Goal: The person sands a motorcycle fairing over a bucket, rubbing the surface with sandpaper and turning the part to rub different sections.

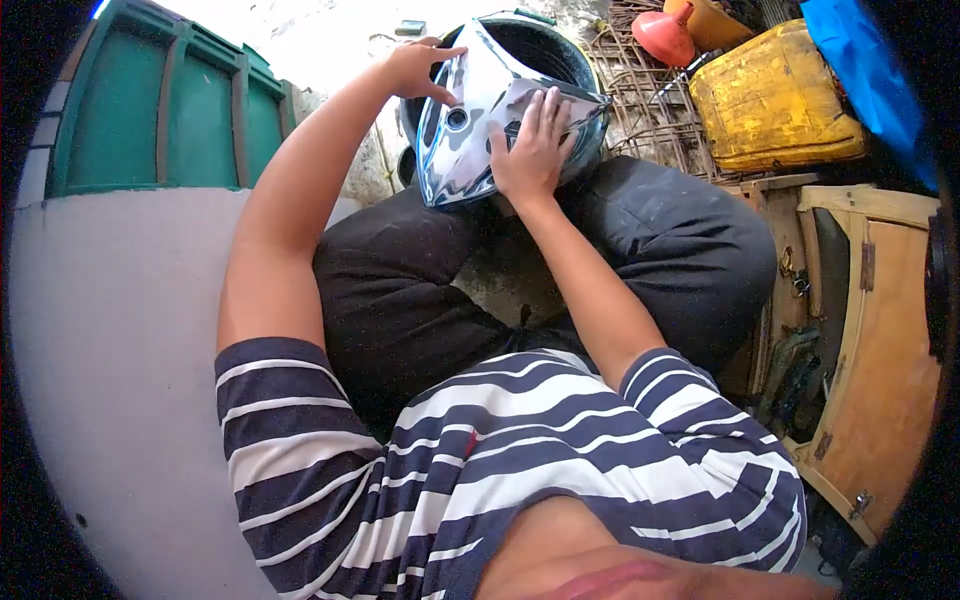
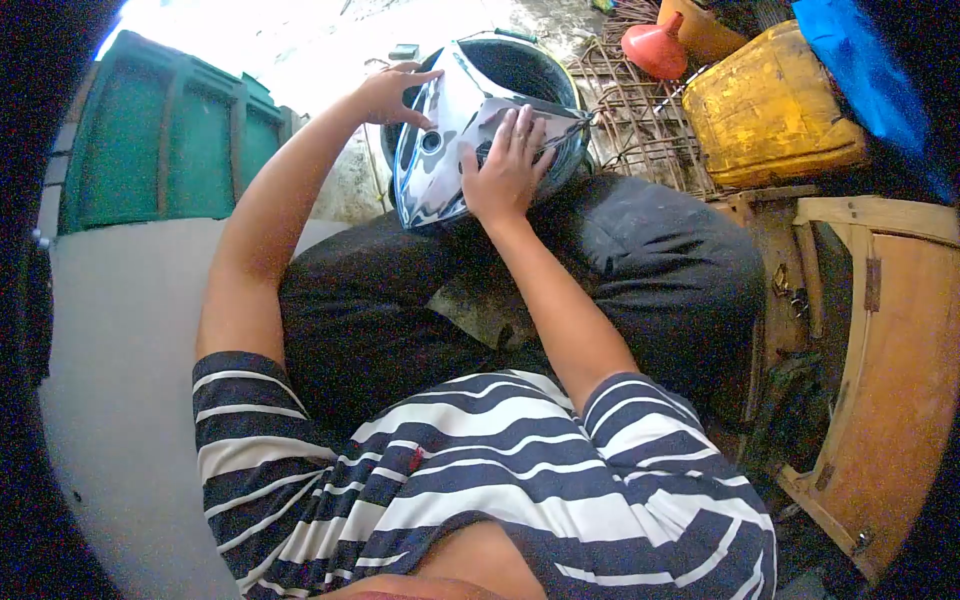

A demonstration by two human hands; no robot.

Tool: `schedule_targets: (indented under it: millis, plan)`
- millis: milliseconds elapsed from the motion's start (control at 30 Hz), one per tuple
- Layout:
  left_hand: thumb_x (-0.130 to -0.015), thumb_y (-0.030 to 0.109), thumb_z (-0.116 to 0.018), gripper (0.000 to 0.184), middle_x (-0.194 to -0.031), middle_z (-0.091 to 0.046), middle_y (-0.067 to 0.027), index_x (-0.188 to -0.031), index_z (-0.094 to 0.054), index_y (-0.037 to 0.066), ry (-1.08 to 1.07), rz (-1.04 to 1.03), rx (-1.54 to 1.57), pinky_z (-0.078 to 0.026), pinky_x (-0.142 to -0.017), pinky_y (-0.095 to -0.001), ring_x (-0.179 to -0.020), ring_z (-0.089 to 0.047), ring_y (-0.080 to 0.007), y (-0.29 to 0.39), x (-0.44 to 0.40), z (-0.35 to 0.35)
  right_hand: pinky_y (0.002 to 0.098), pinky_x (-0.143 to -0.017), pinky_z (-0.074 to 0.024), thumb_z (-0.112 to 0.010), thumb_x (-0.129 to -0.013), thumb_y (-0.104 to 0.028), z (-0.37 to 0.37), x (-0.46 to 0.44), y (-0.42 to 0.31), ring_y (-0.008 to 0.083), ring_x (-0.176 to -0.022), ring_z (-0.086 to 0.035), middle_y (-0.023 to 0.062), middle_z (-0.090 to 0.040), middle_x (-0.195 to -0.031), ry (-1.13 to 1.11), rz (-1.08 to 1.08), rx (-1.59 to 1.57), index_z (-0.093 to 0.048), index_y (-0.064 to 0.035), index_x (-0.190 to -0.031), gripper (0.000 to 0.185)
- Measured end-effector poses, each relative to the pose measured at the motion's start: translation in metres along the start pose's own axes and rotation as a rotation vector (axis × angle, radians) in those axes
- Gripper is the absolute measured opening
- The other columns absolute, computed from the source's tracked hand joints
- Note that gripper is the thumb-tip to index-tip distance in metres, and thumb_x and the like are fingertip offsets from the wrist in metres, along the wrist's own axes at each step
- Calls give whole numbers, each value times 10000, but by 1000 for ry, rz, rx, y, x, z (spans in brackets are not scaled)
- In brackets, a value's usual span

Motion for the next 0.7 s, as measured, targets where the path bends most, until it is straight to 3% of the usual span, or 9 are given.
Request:
schedule_targets:
  millis: [433, 533, 567, 700]
  plan:
    - [-675, 669, -900, 1098, -1633, -433, -259, -1623, -427, 381, 19, -40, 61, -429, -1189, -515, -1456, -493, -447, -4, -1, -3, 686, -1259, -110, -594, -975, -501, -9, 1, -14, 447, -1613, -174, 232, -218, -1745, 158, -44, -38, -344, 68, -1608, 888]
    - [-662, 683, -900, 1120, -1635, -431, -257, -1626, -424, 372, 26, -52, 38, -427, -1193, -512, -1461, -487, -448, -6, -7, -5, 683, -1259, -117, -575, -993, -505, -5, 12, -12, 424, -1614, -191, 238, -223, -1741, -28, 159, -44, -364, 60, -1602, 858]
    - [-657, 689, -899, 1130, -1637, -429, -256, -1629, -419, 370, 25, -43, 34, -426, -1195, -510, -1463, -483, -448, -7, -6, -7, 670, -1264, -124, -570, -998, -517, -4, 12, -5, 404, -1617, -198, 243, -227, -1738, 0, 192, -10, -377, 59, -1595, 852]
    - [-670, 697, -892, 1152, -1645, -401, -277, -1648, -381, 364, -53, -6, 67, -406, -1209, -516, -1485, -446, -462, -5, -7, -4, 657, -1272, -121, -562, -1003, -522, -5, 7, 5, 428, -1613, -195, 245, -210, -1743, 120, -2, -101, -364, 67, -1599, 861]
Point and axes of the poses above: each hand's wrist, its own x-axis away from the middle knuckle, its own z-axis out of the back of the hand, y = z × x, the point moved 2 cm from there along -x, towards the middle knuckle
